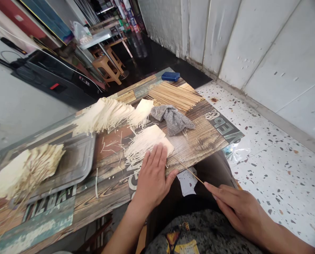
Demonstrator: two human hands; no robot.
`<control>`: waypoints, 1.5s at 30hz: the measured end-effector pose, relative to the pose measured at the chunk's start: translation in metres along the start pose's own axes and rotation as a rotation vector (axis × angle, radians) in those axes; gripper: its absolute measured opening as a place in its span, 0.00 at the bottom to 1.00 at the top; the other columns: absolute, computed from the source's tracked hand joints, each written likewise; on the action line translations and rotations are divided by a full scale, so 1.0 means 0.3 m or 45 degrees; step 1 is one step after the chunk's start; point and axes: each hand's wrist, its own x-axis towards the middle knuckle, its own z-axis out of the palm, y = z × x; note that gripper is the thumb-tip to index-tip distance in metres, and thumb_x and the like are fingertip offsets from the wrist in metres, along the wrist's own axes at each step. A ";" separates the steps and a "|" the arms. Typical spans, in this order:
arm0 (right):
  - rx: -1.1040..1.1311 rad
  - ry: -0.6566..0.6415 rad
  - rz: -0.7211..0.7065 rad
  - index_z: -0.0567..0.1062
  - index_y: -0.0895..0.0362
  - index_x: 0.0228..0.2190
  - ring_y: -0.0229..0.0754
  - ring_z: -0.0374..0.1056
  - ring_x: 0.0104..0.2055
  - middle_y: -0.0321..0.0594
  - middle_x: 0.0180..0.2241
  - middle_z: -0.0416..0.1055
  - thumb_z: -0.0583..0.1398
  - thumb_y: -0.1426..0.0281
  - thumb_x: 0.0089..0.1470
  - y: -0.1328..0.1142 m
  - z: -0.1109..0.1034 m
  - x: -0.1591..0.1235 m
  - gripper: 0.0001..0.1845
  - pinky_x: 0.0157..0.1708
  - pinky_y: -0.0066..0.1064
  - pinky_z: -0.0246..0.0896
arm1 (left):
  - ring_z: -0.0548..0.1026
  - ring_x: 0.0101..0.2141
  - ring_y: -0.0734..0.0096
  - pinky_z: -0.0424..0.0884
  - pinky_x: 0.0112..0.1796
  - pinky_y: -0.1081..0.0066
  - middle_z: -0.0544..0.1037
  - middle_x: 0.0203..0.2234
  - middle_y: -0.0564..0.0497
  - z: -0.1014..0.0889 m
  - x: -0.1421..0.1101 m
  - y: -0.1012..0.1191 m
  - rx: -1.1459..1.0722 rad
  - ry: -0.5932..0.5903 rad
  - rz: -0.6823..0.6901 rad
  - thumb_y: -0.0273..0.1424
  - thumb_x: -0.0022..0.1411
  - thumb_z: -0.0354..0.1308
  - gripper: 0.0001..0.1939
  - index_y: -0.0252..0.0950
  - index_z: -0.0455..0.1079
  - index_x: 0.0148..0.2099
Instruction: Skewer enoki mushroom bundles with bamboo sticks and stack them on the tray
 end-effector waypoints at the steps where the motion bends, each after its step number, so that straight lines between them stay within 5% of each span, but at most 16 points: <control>1: -0.004 0.007 -0.005 0.58 0.54 0.60 0.34 0.64 0.25 0.33 0.28 0.64 0.49 0.78 0.63 0.000 0.001 0.001 0.26 0.26 0.25 0.59 | 0.47 0.66 0.55 0.50 0.63 0.52 0.52 0.66 0.38 0.000 0.000 0.000 -0.001 0.002 0.001 0.45 0.68 0.43 0.35 0.26 0.48 0.67; 45: -0.004 -0.005 0.009 0.60 0.53 0.60 0.33 0.65 0.26 0.32 0.28 0.65 0.49 0.78 0.62 0.006 -0.011 -0.006 0.26 0.27 0.23 0.61 | 0.49 0.66 0.55 0.49 0.63 0.52 0.54 0.65 0.37 0.002 0.000 -0.001 -0.026 0.038 0.009 0.45 0.68 0.44 0.34 0.27 0.49 0.67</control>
